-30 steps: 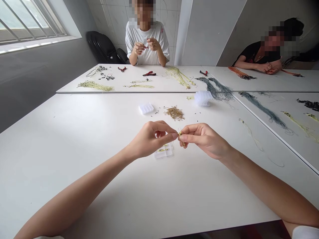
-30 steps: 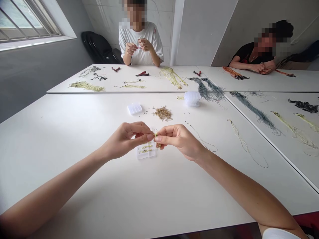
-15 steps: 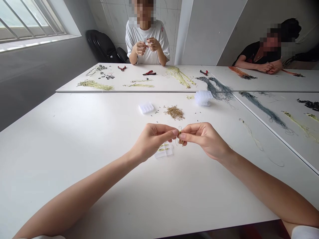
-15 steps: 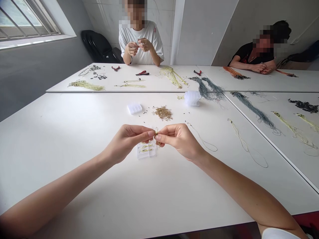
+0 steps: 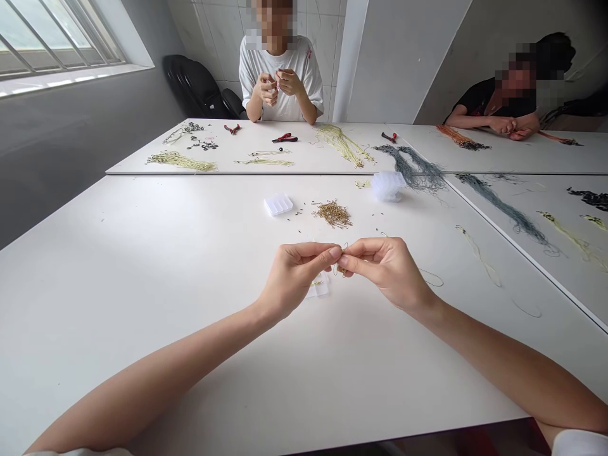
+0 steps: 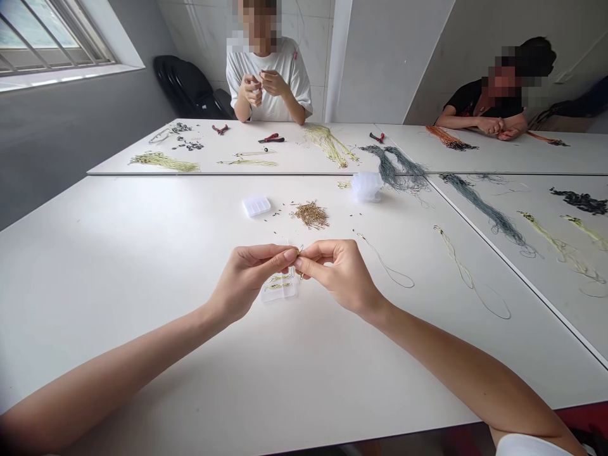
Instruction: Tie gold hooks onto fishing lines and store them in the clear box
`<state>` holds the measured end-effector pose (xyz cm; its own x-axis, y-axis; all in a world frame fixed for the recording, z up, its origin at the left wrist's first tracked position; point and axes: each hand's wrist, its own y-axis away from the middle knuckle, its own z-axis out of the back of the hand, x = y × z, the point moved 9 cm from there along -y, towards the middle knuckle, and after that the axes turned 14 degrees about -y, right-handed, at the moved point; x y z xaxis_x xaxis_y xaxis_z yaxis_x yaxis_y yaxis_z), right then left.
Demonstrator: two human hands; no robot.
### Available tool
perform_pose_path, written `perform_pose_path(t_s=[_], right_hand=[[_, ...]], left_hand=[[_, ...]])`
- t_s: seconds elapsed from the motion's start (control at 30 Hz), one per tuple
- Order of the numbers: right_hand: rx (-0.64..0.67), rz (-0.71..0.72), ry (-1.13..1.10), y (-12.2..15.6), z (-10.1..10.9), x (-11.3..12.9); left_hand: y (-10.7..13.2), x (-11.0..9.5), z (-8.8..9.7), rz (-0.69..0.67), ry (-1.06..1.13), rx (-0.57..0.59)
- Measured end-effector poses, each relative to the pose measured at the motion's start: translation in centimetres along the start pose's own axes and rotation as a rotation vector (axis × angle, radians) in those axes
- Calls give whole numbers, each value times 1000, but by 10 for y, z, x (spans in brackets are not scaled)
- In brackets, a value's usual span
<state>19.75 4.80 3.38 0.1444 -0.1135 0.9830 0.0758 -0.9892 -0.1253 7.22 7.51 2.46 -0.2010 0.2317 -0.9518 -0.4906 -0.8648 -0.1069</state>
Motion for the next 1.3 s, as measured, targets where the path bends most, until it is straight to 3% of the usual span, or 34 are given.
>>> perform_pose_path(t_s=[0.23, 0.37, 0.5, 0.67, 0.8, 1.3], right_hand=[[-127, 149, 139, 4, 7, 13], [-206, 197, 83, 3, 18, 15], [-143, 111, -121, -3, 16, 4], [-107, -6, -276, -5, 12, -8], [-66, -70, -357, -4, 4, -12], [-16, -57, -441, -3, -5, -13]], left_hand=[[6, 4, -1, 81, 34, -31], [5, 1, 2, 63, 145, -35], [1, 4, 4, 85, 154, -26], [2, 10, -24, 160, 256, 228], [5, 11, -34, 189, 410, 293], [8, 12, -35, 187, 415, 280]])
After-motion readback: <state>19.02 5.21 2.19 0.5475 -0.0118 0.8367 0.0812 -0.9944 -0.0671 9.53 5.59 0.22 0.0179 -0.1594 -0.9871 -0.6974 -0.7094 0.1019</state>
